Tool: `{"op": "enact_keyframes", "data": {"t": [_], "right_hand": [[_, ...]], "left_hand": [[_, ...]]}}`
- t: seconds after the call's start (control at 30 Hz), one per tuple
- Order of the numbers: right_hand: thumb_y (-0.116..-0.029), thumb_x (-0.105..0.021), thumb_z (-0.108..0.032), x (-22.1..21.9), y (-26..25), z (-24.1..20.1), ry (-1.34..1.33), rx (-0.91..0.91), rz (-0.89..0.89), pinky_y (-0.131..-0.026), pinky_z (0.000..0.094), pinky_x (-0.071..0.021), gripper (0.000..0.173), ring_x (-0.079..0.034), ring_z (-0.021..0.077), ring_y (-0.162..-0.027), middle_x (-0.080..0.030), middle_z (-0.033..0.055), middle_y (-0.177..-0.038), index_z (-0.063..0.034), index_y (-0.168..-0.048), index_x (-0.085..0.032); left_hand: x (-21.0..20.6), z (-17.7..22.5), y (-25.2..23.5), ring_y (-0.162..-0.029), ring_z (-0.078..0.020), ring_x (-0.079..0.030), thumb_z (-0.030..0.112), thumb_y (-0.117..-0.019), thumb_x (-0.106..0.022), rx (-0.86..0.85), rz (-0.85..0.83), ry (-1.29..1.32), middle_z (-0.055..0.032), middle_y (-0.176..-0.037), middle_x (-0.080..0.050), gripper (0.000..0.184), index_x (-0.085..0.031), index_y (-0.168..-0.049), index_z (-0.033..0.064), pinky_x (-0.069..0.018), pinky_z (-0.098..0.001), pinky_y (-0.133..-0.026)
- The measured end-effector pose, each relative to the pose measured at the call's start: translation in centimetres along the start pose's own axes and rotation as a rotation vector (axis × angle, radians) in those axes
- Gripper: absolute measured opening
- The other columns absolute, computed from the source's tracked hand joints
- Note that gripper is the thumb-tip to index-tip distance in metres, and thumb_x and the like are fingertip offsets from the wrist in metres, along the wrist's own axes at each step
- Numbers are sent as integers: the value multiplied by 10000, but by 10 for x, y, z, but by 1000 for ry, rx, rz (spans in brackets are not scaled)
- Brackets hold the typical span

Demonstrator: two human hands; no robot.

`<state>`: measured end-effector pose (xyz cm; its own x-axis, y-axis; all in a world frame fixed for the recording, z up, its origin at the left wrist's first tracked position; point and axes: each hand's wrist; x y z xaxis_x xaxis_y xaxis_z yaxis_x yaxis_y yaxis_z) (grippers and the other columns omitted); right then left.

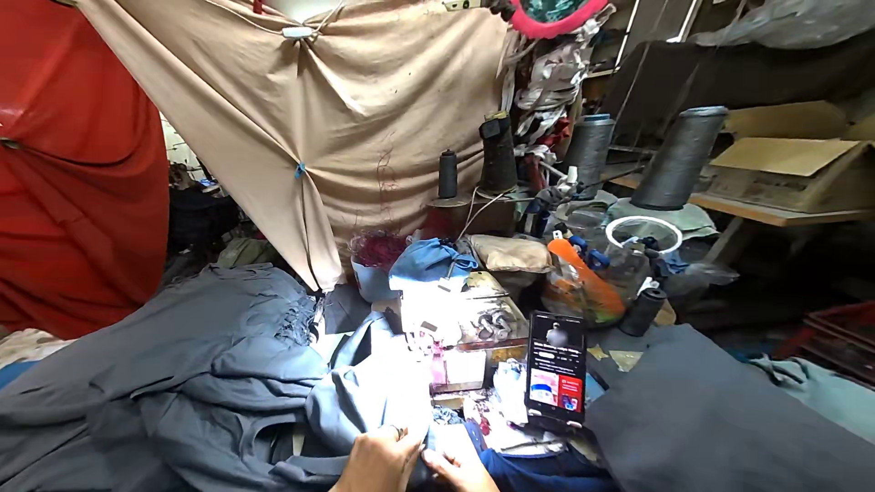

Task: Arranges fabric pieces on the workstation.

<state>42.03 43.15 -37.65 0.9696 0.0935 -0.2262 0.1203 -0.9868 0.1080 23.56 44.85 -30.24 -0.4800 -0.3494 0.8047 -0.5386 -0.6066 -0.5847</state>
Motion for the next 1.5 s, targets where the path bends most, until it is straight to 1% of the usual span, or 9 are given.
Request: {"op": "enact_keyframes", "data": {"t": [0.4,0.67,0.8,0.93,1.07,1.17,1.27,1.4,1.5], "right_hand": [[-950,-625,-62,-6,-54,-32,-63,79,87,-556,219,-503,160,-576,34,-563,-616,-51,-643,-87,-796,-662],[-957,-626,-54,-8,-69,-43,18,120,164,-558,211,-480,132,-549,25,-564,-596,-48,-651,-50,-832,-669],[-955,-677,-84,-7,-67,-47,1,94,146,-549,214,-468,124,-535,33,-559,-579,-41,-649,-54,-836,-660],[-939,-676,-104,-3,-59,-45,57,126,72,-534,184,-440,131,-503,-2,-537,-564,-83,-621,-81,-810,-683],[-933,-694,-136,-3,-57,-41,83,134,59,-554,189,-452,137,-523,-10,-565,-597,-80,-656,-88,-804,-699],[-942,-693,-130,-6,-53,-40,73,112,70,-516,190,-437,155,-496,-8,-518,-576,-83,-614,-82,-795,-698],[-940,-691,-157,-3,-44,-36,103,114,55,-561,195,-464,155,-529,-12,-563,-606,-88,-654,-91,-801,-712],[-931,-680,-115,0,-27,-28,92,97,19,-587,184,-472,134,-547,-18,-589,-612,-98,-663,-105,-799,-699],[-933,-679,-91,1,-26,-28,69,87,36,-566,172,-458,127,-533,-23,-571,-612,-95,-655,-95,-809,-707]], "left_hand": [[-21,2,-52,-674,-297,-742,172,-925,-656,220,-57,-100,-116,-698,-717,194,-794,-867,49,-597,-476,-594],[-14,-10,-110,-1251,-359,-624,277,-1053,-484,496,-432,35,-187,-1293,-681,376,-711,-1263,63,-480,-534,-1053],[19,-18,-115,-1360,-404,-517,315,-1009,-538,546,-586,-15,-207,-1416,-597,439,-652,-1359,76,-380,-617,-1111],[69,-48,-113,-1256,-382,-600,275,-1017,-525,592,-666,-21,-209,-1287,-658,370,-689,-1244,34,-458,-598,-1033],[65,-79,-101,-988,-315,-681,209,-1025,-552,479,-391,240,-197,-1007,-714,304,-717,-1072,-42,-513,-493,-937],[57,-61,-93,-921,-238,-695,268,-1001,-583,400,-277,351,-149,-946,-731,325,-739,-1016,-17,-541,-430,-898],[46,-27,-71,-871,-279,-736,263,-980,-615,253,-268,266,-131,-888,-756,279,-768,-956,30,-582,-504,-827],[7,-2,-31,-612,-259,-719,175,-879,-692,74,-41,11,-90,-667,-701,142,-784,-830,78,-585,-470,-547],[-9,-1,-27,-597,-243,-716,175,-868,-694,90,13,-21,-80,-654,-699,146,-781,-801,78,-581,-445,-534]]}}
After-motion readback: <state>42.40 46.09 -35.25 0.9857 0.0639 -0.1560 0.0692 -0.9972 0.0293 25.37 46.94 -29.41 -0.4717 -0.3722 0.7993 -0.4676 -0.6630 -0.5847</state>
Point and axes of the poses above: each hand's wrist, its own y-axis away from the middle knuckle, its own x-axis out of the back of the hand, z = x × y
